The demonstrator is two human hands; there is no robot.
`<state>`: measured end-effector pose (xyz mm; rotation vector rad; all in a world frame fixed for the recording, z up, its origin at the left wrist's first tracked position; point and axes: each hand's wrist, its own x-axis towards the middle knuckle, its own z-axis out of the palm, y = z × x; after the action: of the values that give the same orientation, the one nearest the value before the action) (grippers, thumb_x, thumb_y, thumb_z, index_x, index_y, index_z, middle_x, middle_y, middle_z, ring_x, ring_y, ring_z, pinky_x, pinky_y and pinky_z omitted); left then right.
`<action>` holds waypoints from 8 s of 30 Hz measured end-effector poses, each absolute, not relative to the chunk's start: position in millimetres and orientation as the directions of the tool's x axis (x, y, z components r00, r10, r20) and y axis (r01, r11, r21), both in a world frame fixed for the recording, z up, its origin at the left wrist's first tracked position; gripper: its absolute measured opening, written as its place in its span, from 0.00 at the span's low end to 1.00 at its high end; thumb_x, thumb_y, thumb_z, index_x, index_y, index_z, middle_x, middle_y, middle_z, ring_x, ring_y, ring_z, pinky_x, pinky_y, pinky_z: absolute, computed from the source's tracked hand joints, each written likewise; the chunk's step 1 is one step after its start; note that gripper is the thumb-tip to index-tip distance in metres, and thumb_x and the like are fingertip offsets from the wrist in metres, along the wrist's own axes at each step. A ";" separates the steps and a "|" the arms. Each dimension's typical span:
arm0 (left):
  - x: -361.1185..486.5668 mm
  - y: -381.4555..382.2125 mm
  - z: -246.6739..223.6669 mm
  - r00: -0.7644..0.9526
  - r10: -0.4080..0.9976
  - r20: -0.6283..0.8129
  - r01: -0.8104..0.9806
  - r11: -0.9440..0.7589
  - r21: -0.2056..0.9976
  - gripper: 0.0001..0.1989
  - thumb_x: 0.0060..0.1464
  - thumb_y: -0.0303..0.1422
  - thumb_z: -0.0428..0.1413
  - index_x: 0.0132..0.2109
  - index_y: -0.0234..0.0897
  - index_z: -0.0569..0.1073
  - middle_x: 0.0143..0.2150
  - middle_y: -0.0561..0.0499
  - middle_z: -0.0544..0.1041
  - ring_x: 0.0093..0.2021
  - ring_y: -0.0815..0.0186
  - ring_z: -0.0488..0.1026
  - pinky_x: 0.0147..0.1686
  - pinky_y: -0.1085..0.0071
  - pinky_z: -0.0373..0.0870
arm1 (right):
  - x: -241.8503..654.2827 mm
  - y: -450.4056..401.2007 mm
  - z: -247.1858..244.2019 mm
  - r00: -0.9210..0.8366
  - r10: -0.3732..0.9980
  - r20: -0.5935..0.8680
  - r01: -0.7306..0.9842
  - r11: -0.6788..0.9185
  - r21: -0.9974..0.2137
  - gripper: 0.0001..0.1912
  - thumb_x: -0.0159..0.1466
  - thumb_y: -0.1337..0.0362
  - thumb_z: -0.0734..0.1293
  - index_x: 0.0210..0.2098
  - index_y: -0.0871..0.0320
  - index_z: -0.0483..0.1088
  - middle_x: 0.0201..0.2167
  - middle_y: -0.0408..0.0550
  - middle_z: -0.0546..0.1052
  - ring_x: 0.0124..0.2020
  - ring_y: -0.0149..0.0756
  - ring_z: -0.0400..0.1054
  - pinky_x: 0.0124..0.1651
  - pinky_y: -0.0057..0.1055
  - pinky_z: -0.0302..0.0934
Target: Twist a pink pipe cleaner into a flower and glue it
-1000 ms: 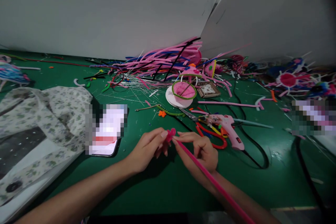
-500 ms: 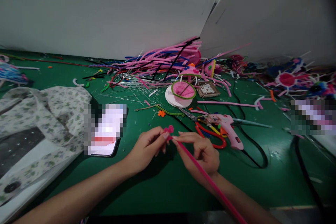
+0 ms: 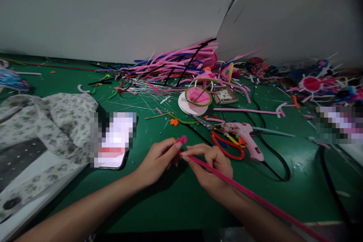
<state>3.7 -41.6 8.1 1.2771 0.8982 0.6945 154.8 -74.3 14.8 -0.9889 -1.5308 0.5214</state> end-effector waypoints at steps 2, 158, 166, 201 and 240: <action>2.8 -40.8 8.7 0.493 0.854 -0.166 0.092 0.139 0.986 0.19 0.61 0.44 0.46 0.27 0.36 0.63 0.21 0.57 0.62 0.21 0.74 0.56 0.21 0.76 0.51 | 155.6 -74.1 13.3 0.056 0.821 0.569 0.302 0.529 -0.793 0.21 0.55 0.75 0.70 0.23 0.52 0.52 0.27 0.44 0.81 0.33 0.38 0.76 0.36 0.36 0.70; 1.6 -37.5 6.4 0.581 0.781 -0.229 -0.105 0.351 0.931 0.21 0.55 0.44 0.51 0.21 0.36 0.61 0.14 0.59 0.57 0.15 0.77 0.50 0.16 0.75 0.44 | 162.7 -73.5 10.1 -0.026 0.811 0.585 0.248 0.572 -0.782 0.16 0.55 0.76 0.69 0.31 0.52 0.60 0.29 0.42 0.80 0.34 0.38 0.76 0.43 0.42 0.71; 6.1 -37.6 12.3 0.621 0.715 -0.322 -0.166 0.521 0.838 0.22 0.55 0.48 0.50 0.23 0.36 0.62 0.14 0.59 0.59 0.13 0.77 0.48 0.15 0.76 0.41 | 160.0 -73.3 9.2 0.039 0.840 0.542 0.270 0.513 -0.815 0.15 0.56 0.75 0.69 0.30 0.53 0.59 0.28 0.44 0.79 0.33 0.37 0.75 0.40 0.37 0.70; 5.7 -41.4 13.0 0.622 0.729 -0.287 -0.089 0.430 0.899 0.25 0.59 0.49 0.43 0.21 0.36 0.61 0.17 0.56 0.60 0.17 0.75 0.52 0.18 0.75 0.44 | 156.0 -71.9 5.4 0.090 0.726 0.682 0.392 0.604 -0.694 0.18 0.52 0.79 0.70 0.27 0.53 0.60 0.26 0.42 0.78 0.30 0.37 0.76 0.40 0.39 0.72; 1.0 -38.8 7.4 0.563 0.811 -0.159 0.027 0.175 0.984 0.18 0.60 0.44 0.47 0.28 0.36 0.63 0.21 0.59 0.57 0.21 0.74 0.52 0.21 0.75 0.48 | 158.3 -74.4 15.6 0.038 0.797 0.603 0.387 0.544 -0.744 0.17 0.55 0.75 0.69 0.25 0.52 0.56 0.27 0.45 0.79 0.32 0.38 0.75 0.37 0.36 0.70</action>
<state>1.0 -38.8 7.4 1.2888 0.8236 0.6557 158.3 -74.4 15.6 -1.0384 -1.5723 0.4231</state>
